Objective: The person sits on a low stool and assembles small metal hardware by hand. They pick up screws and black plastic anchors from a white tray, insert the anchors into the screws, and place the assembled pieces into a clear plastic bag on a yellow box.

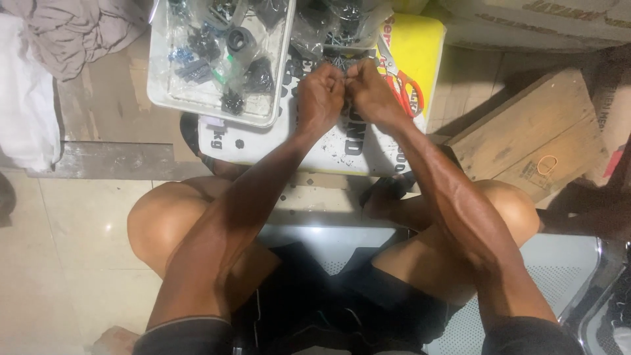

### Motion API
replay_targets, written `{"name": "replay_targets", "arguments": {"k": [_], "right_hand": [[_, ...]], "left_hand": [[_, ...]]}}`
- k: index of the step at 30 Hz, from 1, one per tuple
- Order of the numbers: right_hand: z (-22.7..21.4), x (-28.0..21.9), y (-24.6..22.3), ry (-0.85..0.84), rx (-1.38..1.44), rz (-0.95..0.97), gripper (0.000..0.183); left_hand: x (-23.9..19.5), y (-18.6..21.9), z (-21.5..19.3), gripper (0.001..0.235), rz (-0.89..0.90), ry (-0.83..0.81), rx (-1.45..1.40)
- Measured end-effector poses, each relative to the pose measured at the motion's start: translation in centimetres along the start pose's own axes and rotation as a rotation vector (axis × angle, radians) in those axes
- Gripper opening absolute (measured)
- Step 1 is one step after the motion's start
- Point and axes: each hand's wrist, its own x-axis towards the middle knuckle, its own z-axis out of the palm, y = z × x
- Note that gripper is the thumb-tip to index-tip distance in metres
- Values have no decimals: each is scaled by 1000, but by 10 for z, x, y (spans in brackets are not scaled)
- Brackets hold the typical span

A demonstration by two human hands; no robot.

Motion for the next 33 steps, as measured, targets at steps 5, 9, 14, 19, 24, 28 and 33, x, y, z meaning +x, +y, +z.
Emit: {"name": "replay_targets", "arguments": {"k": [5, 9, 14, 19, 24, 28, 33], "right_hand": [[-36, -4, -11, -166, -37, -150, 28], [-37, -14, -22, -99, -136, -374, 20], [-28, 8, 16, 88, -306, -535, 8], [-24, 40, 49, 150, -438, -728, 11], [-42, 41, 36, 237, -462, -530, 12], [-74, 36, 32, 412, -459, -381, 14], [-64, 62, 65, 370, -839, -44, 16]], "left_hand": [[5, 48, -27, 9, -212, -74, -91], [12, 37, -28, 12, -18, -85, -242], [14, 24, -28, 20, 66, -211, -317], [26, -18, -5, 30, 1, -279, -483], [19, -5, -9, 24, -106, -167, 154], [9, 27, -31, 17, -253, -267, 181], [3, 30, -39, 21, -205, -305, 275]]}}
